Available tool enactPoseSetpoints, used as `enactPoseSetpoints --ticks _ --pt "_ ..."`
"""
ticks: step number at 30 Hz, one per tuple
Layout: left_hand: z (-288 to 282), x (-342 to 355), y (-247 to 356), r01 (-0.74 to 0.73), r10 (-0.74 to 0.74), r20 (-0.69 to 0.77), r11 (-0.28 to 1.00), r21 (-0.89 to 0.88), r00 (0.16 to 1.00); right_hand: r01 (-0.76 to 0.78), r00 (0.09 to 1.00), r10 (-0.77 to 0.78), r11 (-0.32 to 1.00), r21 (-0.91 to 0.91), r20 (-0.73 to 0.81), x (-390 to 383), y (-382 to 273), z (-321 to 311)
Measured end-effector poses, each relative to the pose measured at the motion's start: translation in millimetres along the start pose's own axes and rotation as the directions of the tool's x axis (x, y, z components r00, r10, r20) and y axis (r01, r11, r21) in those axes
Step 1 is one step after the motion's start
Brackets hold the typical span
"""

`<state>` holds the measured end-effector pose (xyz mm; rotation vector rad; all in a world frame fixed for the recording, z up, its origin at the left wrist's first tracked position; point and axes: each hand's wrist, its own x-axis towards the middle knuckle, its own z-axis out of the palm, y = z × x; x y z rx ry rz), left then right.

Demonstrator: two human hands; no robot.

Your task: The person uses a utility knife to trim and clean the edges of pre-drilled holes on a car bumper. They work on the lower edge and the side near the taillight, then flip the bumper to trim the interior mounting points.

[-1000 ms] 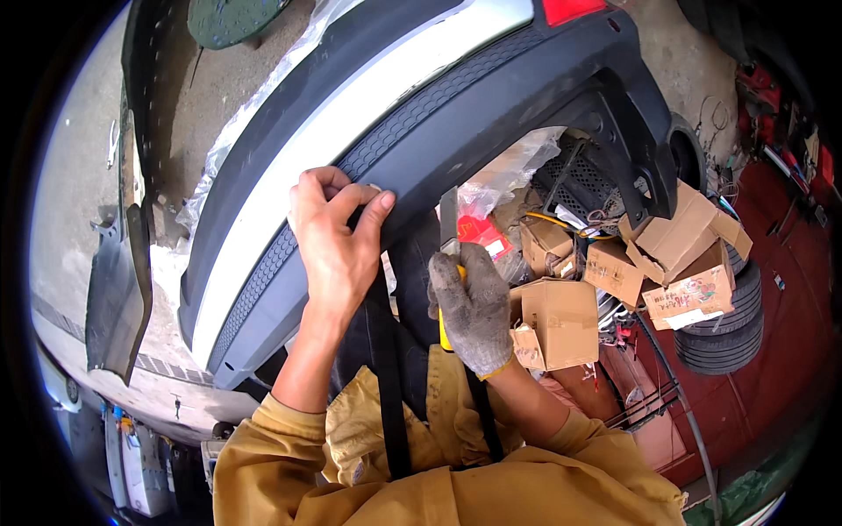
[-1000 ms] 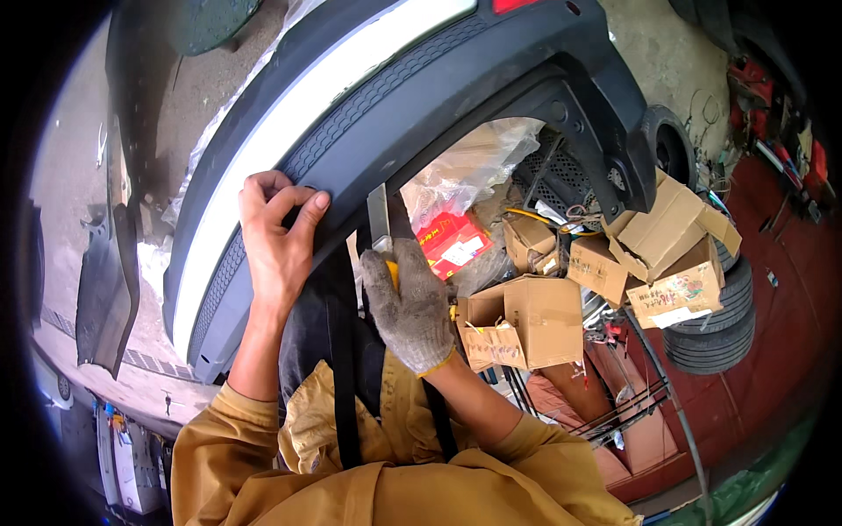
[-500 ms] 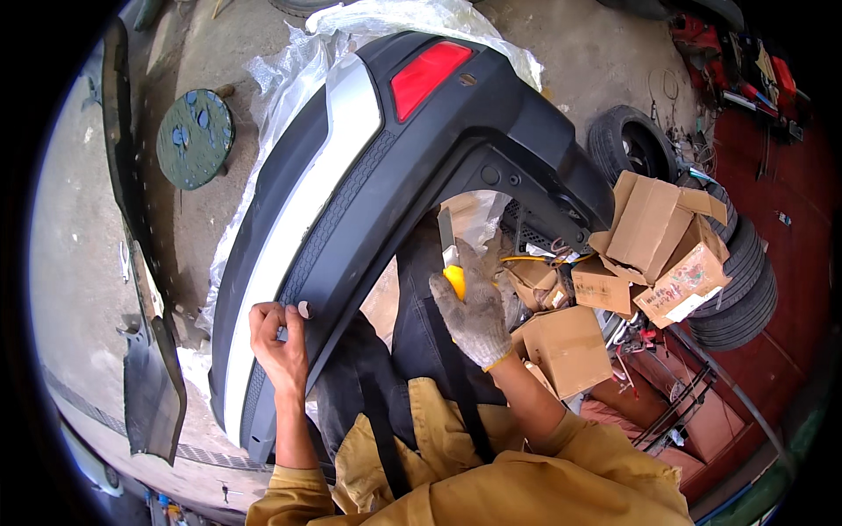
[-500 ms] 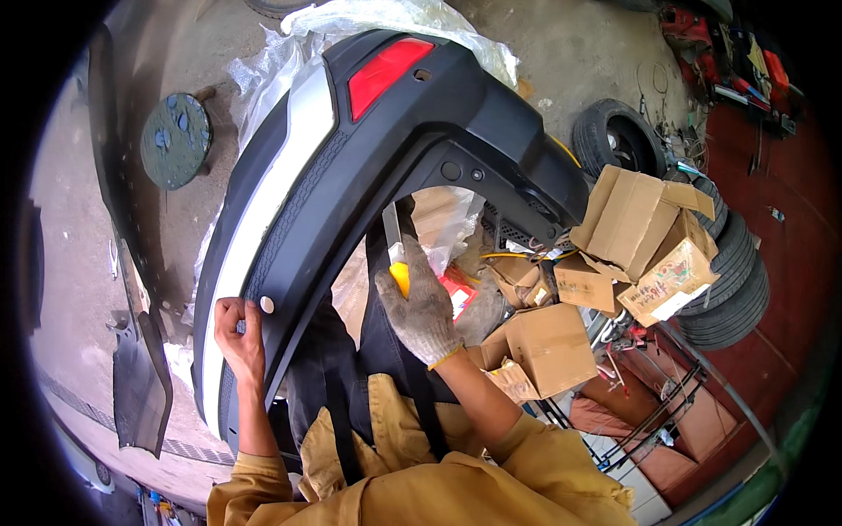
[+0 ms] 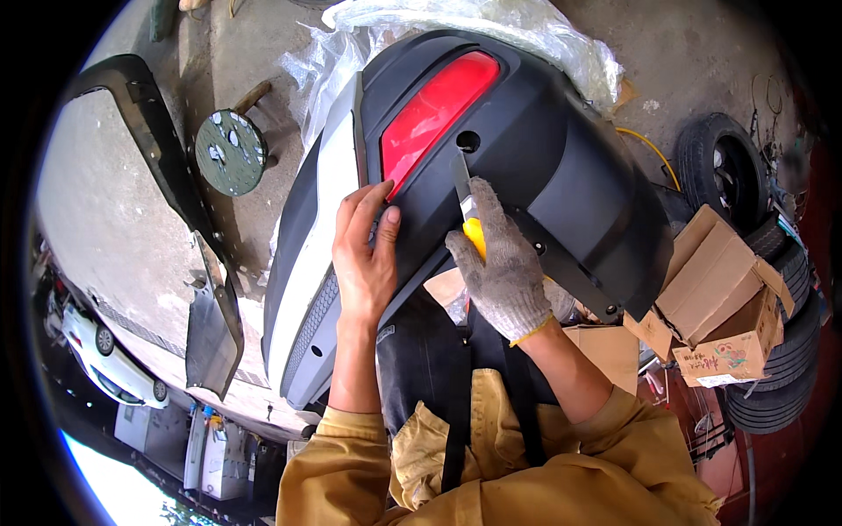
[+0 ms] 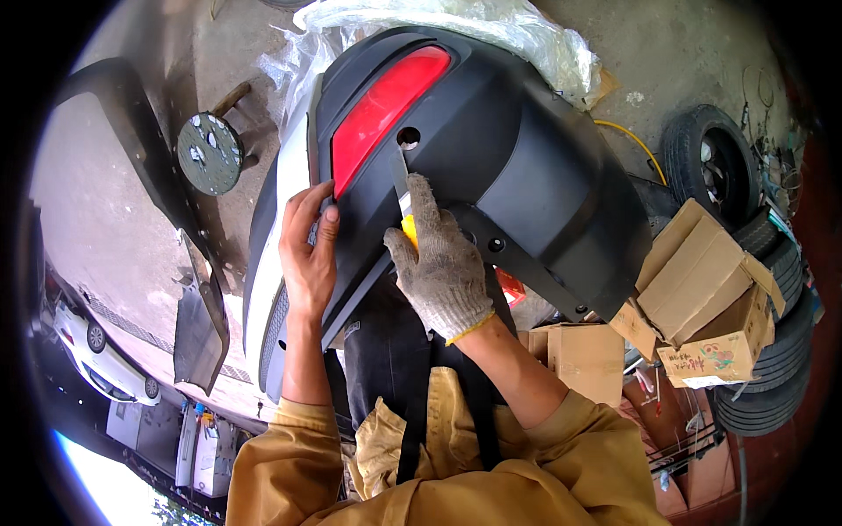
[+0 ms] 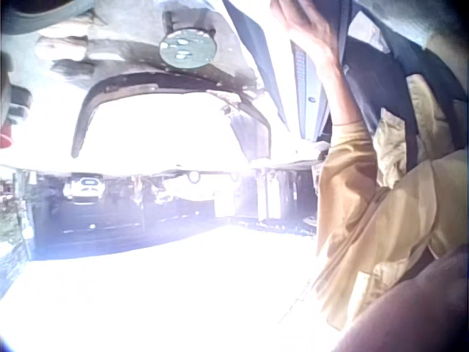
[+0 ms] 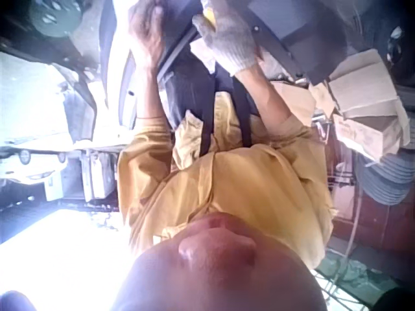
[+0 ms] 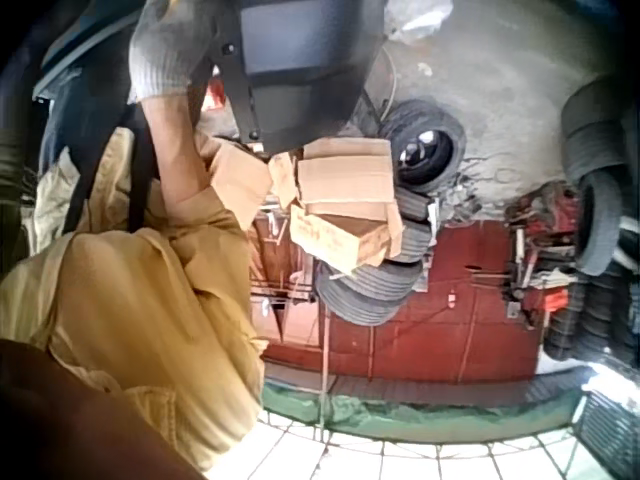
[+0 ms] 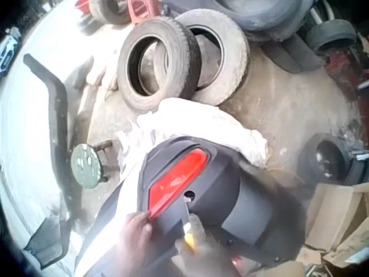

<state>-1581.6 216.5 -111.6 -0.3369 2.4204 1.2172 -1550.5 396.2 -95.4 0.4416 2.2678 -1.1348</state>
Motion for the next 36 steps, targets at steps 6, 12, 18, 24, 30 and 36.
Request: enactPoseSetpoints --ticks 6,12,18,24,30,36 --pt "32 38 13 -0.067 0.066 0.136 0.998 0.005 0.989 -0.125 0.992 0.121 0.984 0.126 0.041 20 -25 -2" --pt "42 57 11 -0.122 0.115 0.160 0.992 0.029 0.980 -0.188 0.982 0.188 0.968 0.167 0.017 24 -29 3" --pt "42 62 3 -0.093 0.102 0.177 0.994 -0.058 0.979 -0.186 0.981 0.192 0.954 0.236 -0.002 24 -31 10" --pt "40 65 0 -0.075 0.091 0.190 0.993 -0.087 0.978 -0.192 0.979 0.204 0.948 0.255 -0.024 25 -35 17" --pt "41 64 1 -0.105 0.115 0.188 0.992 -0.065 0.975 -0.202 0.978 0.208 0.956 0.211 -0.004 22 -30 15" --pt "44 64 1 -0.127 0.134 0.180 0.991 -0.046 0.974 -0.214 0.977 0.214 0.966 0.147 0.016 21 -28 9"
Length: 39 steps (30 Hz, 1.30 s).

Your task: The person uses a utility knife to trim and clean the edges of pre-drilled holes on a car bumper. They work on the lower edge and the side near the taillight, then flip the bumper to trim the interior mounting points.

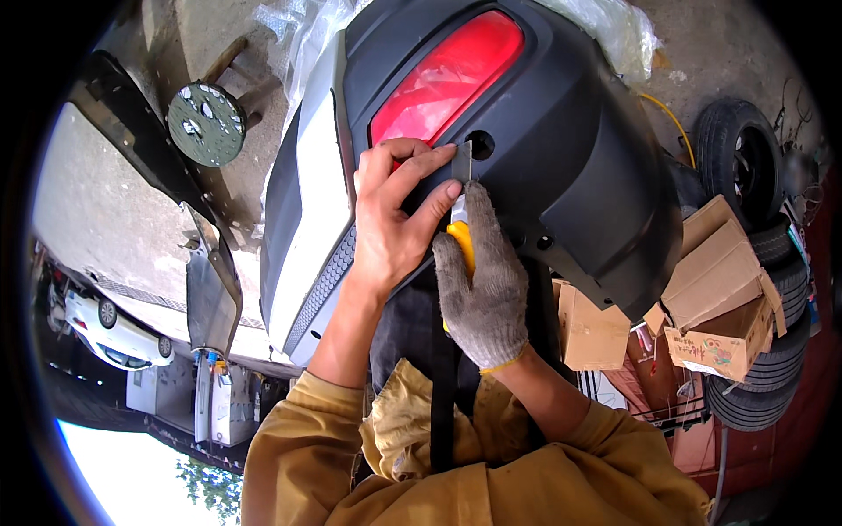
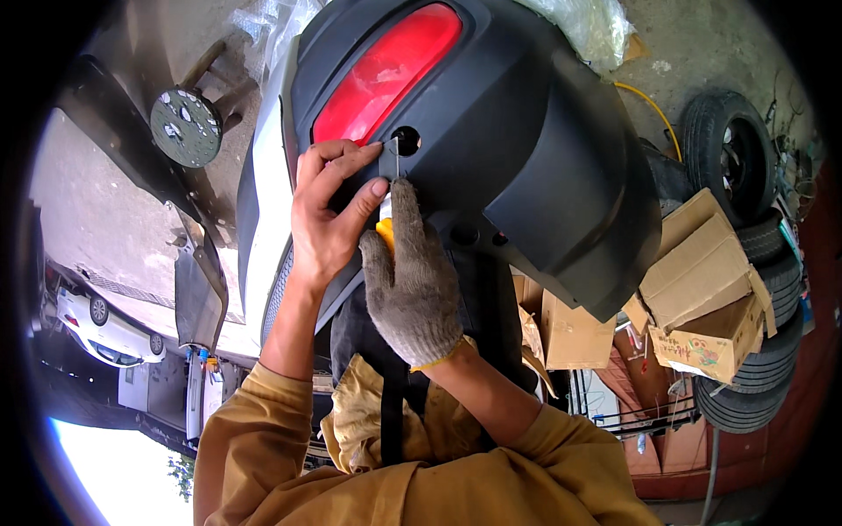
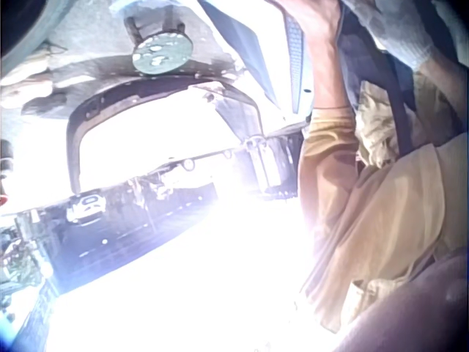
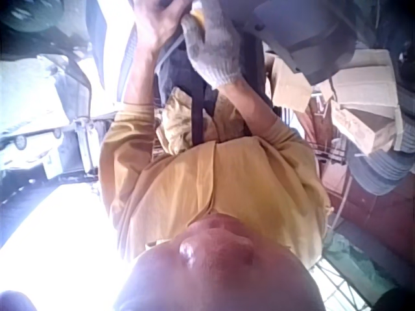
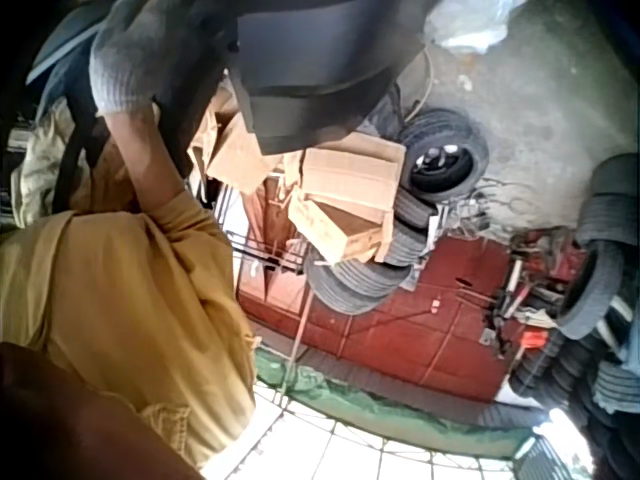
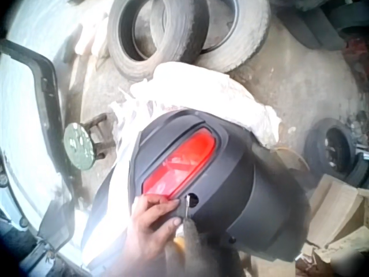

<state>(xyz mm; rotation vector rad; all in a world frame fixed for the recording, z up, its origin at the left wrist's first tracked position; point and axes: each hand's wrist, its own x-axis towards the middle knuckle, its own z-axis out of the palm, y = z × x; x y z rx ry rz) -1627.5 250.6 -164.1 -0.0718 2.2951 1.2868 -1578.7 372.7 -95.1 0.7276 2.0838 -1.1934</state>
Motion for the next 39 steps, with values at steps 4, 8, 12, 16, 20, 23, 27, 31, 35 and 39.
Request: enactPoseSetpoints --ticks 4,8,12,16,20,23,27,31,35,39 --pt "5 -3 -1 -0.007 0.007 -0.010 1.000 0.011 1.000 0.011 1.000 -0.011 1.000 -0.001 -0.008 -3 5 -1" --pt "9 -5 -2 -0.036 0.037 -0.022 0.998 0.045 0.999 0.088 0.994 -0.091 0.995 -0.056 -0.062 -4 19 0" --pt "11 -6 -4 -0.062 0.065 -0.038 0.995 0.076 0.997 0.090 0.994 -0.094 0.994 -0.066 -0.059 -4 18 -5" --pt "14 -6 -4 -0.068 0.073 -0.051 0.993 0.092 0.996 0.120 0.991 -0.125 0.990 -0.071 -0.056 -3 20 -10" --pt "17 -7 -4 -0.077 0.083 -0.061 0.992 0.098 0.995 0.149 0.987 -0.152 0.987 -0.055 -0.058 -2 24 -13" --pt "18 -6 -4 -0.081 0.088 -0.055 0.990 0.115 0.995 0.105 0.992 -0.107 0.994 -0.033 -0.068 -5 26 -14" --pt "18 -5 2 -0.037 0.043 -0.051 0.993 0.110 0.998 0.171 0.983 -0.173 0.985 -0.038 -0.056 -3 35 -20" --pt "11 -4 -1 0.045 -0.046 -0.027 0.999 -0.022 0.999 0.184 0.982 -0.183 0.983 -0.024 0.039 7 28 -28" --pt "11 -2 -1 0.022 -0.021 -0.022 1.000 0.009 1.000 0.193 0.981 -0.193 0.981 0.006 0.014 9 29 -24" --pt "11 -2 0 0.005 -0.005 -0.006 0.996 0.087 1.000 0.220 0.975 -0.220 0.975 -0.012 -0.006 8 33 -21"
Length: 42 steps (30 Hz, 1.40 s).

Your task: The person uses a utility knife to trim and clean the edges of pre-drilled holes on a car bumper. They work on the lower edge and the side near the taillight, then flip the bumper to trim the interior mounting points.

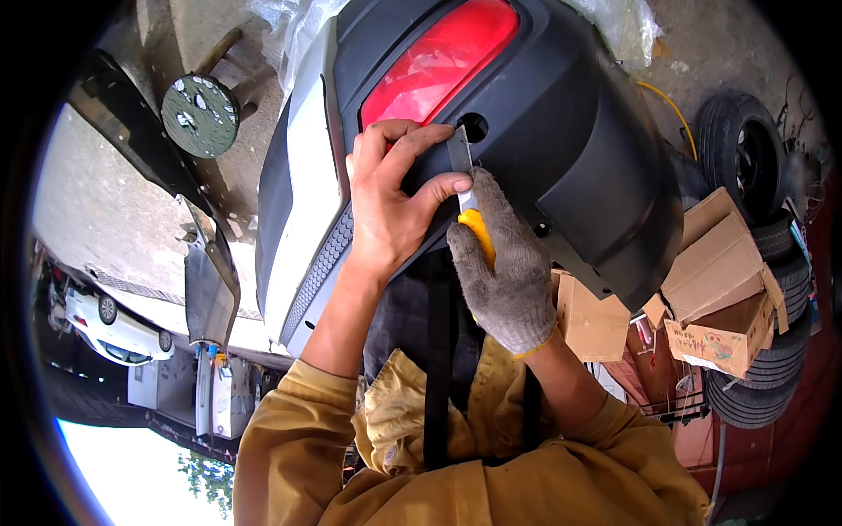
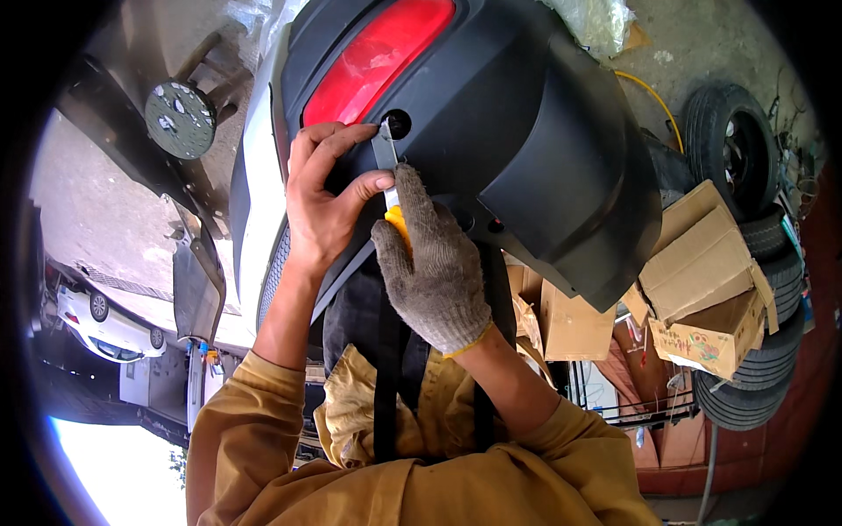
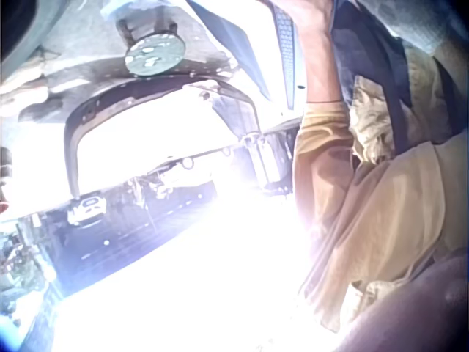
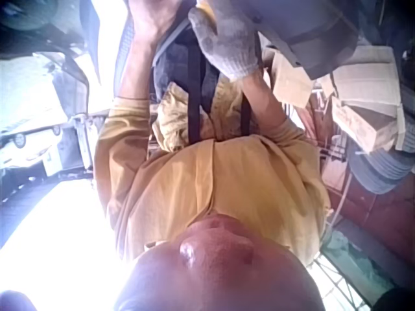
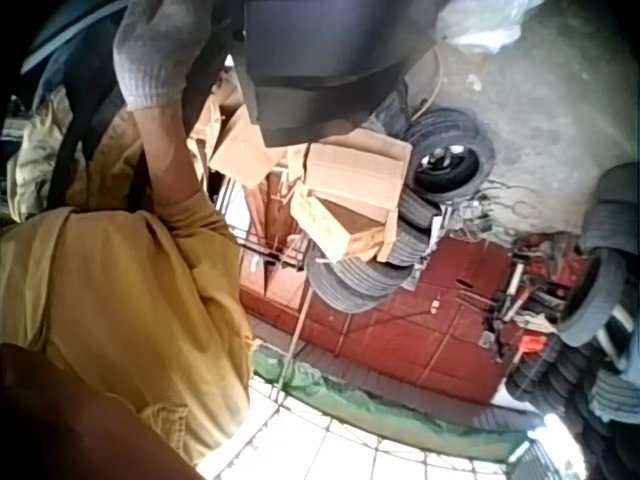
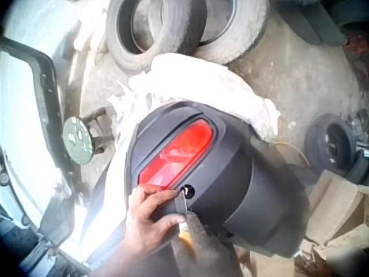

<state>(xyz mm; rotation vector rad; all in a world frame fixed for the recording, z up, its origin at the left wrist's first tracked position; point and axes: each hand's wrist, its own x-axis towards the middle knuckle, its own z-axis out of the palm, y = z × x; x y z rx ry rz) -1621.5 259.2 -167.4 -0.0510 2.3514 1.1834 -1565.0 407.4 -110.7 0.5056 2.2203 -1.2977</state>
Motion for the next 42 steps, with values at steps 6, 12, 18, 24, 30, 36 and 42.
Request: enactPoseSetpoints --ticks 6,12,18,24,30,36,42 --pt "5 1 0 -0.026 0.027 -0.037 0.999 0.035 0.999 -0.087 0.993 0.090 0.996 -0.036 0.071 -1 -1 -10" --pt "7 5 5 0.002 0.000 -0.035 0.999 0.050 0.999 0.040 0.999 -0.040 0.998 -0.049 -0.009 1 8 -14" --pt "-4 6 -2 0.050 -0.045 0.052 0.995 -0.089 0.998 -0.030 0.997 0.030 1.000 0.003 0.070 3 -1 -11" --pt "2 6 1 0.028 -0.028 0.017 0.999 -0.026 0.999 -0.022 0.999 0.022 1.000 0.013 0.025 0 6 -4" --pt "6 6 5 0.027 -0.027 0.000 0.999 0.023 1.000 -0.058 0.997 0.058 0.998 -0.004 0.060 3 1 -16" --pt "-4 8 2 0.022 -0.024 0.086 0.999 0.023 0.996 0.016 0.996 -0.013 0.999 -0.038 0.085 5 5 -20" --pt "-1 7 5 0.024 -0.028 0.069 0.998 0.054 0.997 0.032 0.994 -0.028 0.999 -0.032 0.105 9 6 -27"
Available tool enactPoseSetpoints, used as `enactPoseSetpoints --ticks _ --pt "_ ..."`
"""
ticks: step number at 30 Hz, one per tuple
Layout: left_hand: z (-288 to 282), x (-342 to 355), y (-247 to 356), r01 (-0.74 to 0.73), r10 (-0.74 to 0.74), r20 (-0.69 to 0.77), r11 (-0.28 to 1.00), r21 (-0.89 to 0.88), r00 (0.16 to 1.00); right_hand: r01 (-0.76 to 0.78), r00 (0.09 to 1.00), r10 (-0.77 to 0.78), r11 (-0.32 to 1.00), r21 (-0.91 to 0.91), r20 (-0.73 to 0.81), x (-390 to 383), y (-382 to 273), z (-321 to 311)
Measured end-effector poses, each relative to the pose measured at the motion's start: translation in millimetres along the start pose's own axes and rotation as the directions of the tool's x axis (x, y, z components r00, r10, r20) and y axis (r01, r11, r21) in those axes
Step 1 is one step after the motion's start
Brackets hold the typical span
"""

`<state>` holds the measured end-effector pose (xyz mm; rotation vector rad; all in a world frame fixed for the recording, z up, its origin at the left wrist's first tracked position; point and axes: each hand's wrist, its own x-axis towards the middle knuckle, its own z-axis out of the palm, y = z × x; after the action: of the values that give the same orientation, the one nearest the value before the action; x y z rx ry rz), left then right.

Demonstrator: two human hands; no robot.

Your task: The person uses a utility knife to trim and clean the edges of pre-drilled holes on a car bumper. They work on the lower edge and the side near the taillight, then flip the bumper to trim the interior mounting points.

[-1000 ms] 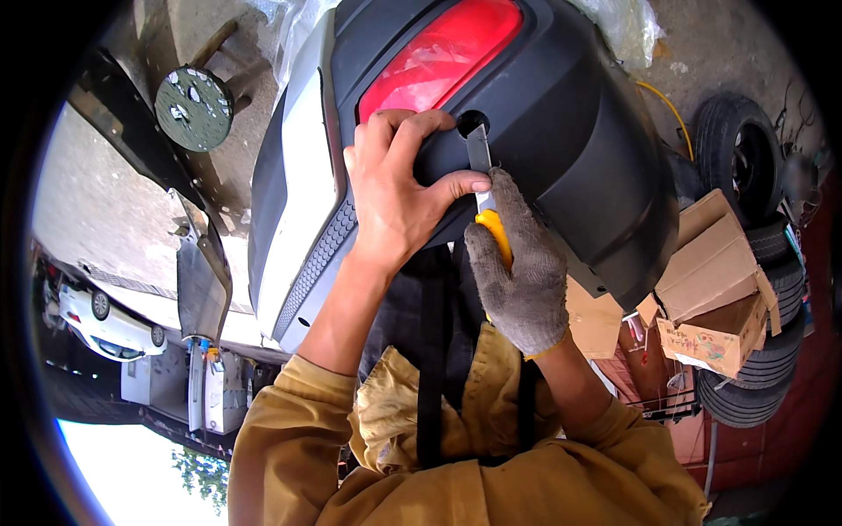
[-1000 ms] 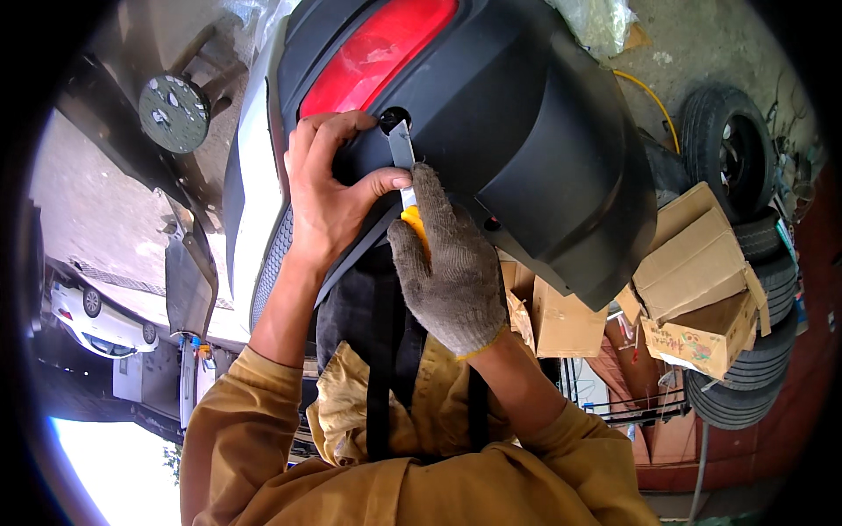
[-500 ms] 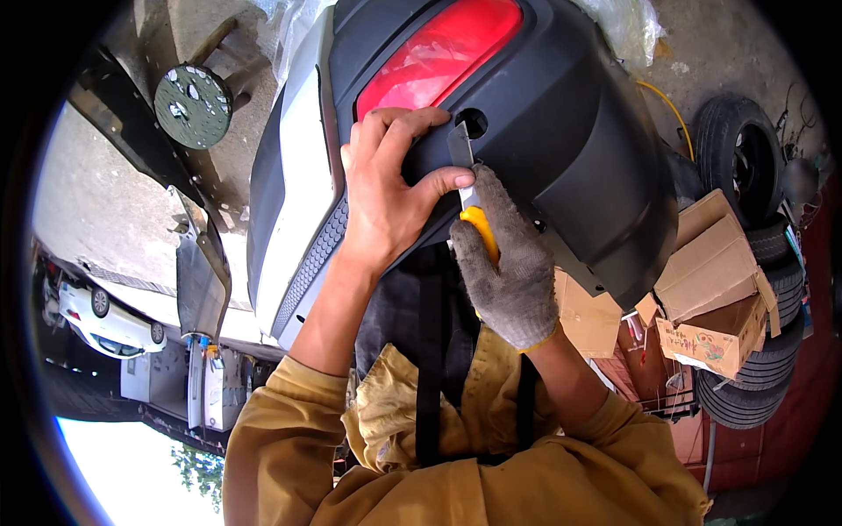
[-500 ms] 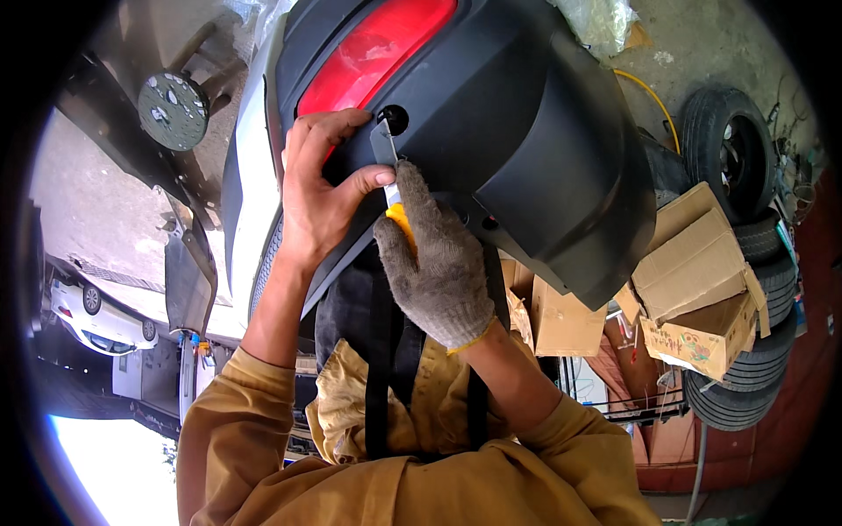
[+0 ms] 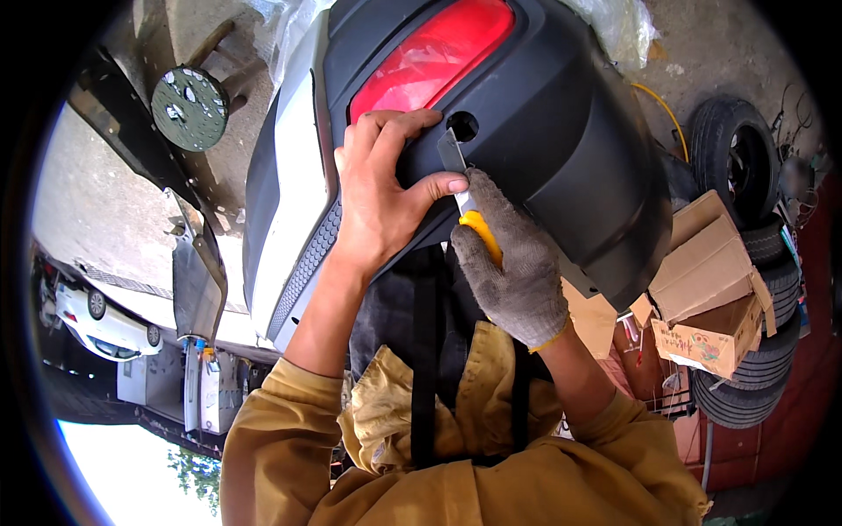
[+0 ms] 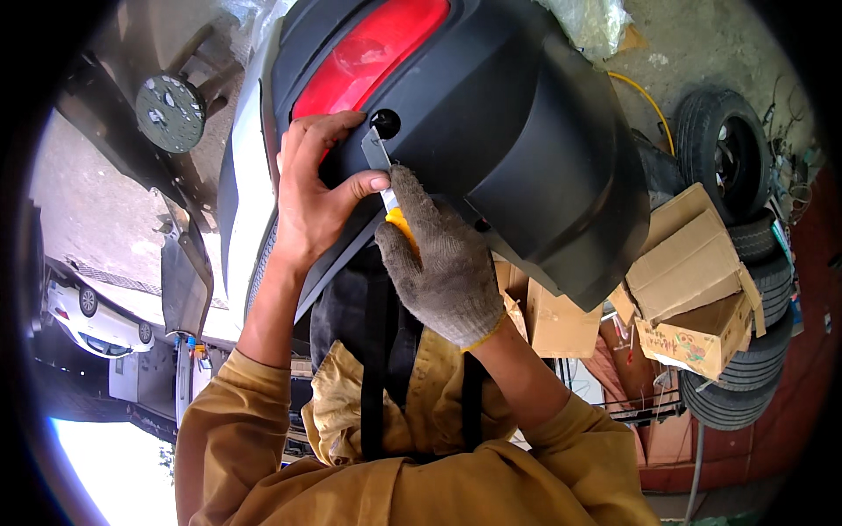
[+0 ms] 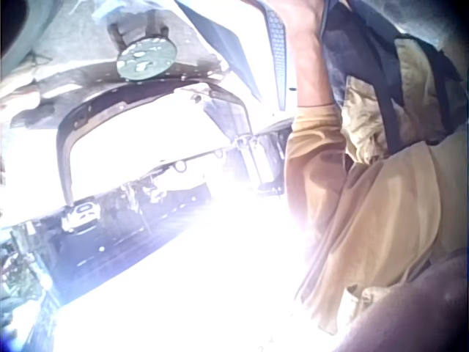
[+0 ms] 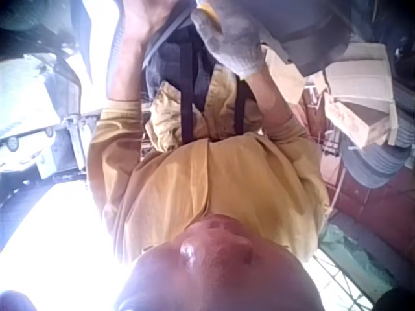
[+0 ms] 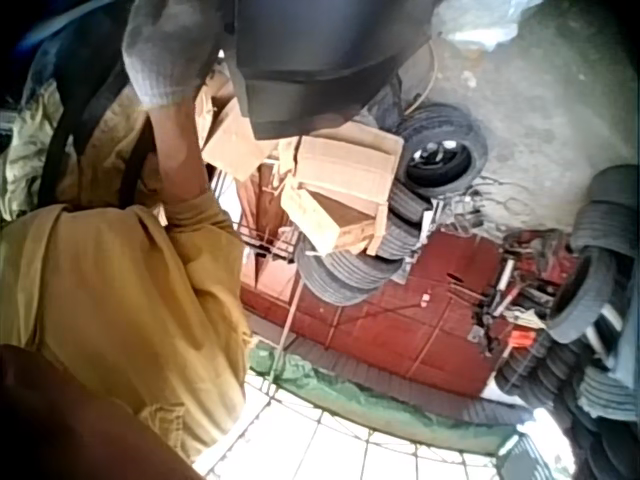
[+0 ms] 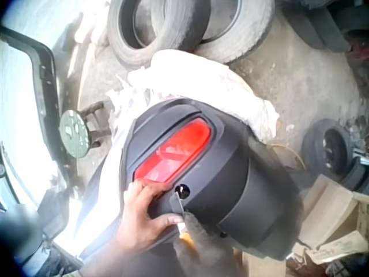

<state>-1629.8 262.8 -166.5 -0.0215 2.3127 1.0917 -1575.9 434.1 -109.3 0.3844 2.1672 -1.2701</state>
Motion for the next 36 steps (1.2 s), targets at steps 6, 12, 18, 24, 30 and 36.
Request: enactPoseSetpoints --ticks 6,12,18,24,30,36 --pt "9 2 1 -0.007 0.012 -0.068 0.998 0.070 0.998 0.025 0.999 -0.024 0.998 -0.049 0.031 5 4 -13" --pt "15 5 4 0.000 0.020 -0.120 0.986 0.166 0.993 0.062 0.997 -0.059 0.993 -0.100 0.040 10 9 -23" --pt "17 5 6 0.010 0.018 -0.135 0.979 0.201 0.991 0.130 0.984 -0.111 0.981 -0.142 0.139 21 13 -43" --pt "25 8 15 0.048 0.005 -0.193 0.962 0.269 0.981 0.207 0.961 -0.174 0.968 -0.142 0.214 35 27 -63" --pt "21 10 14 0.032 0.004 -0.152 0.972 0.231 0.988 0.205 0.931 -0.141 0.965 -0.162 0.338 43 22 -77" --pt "17 10 9 -0.006 0.032 -0.139 0.983 0.183 0.990 0.216 0.920 -0.167 0.971 -0.102 0.355 45 24 -73"
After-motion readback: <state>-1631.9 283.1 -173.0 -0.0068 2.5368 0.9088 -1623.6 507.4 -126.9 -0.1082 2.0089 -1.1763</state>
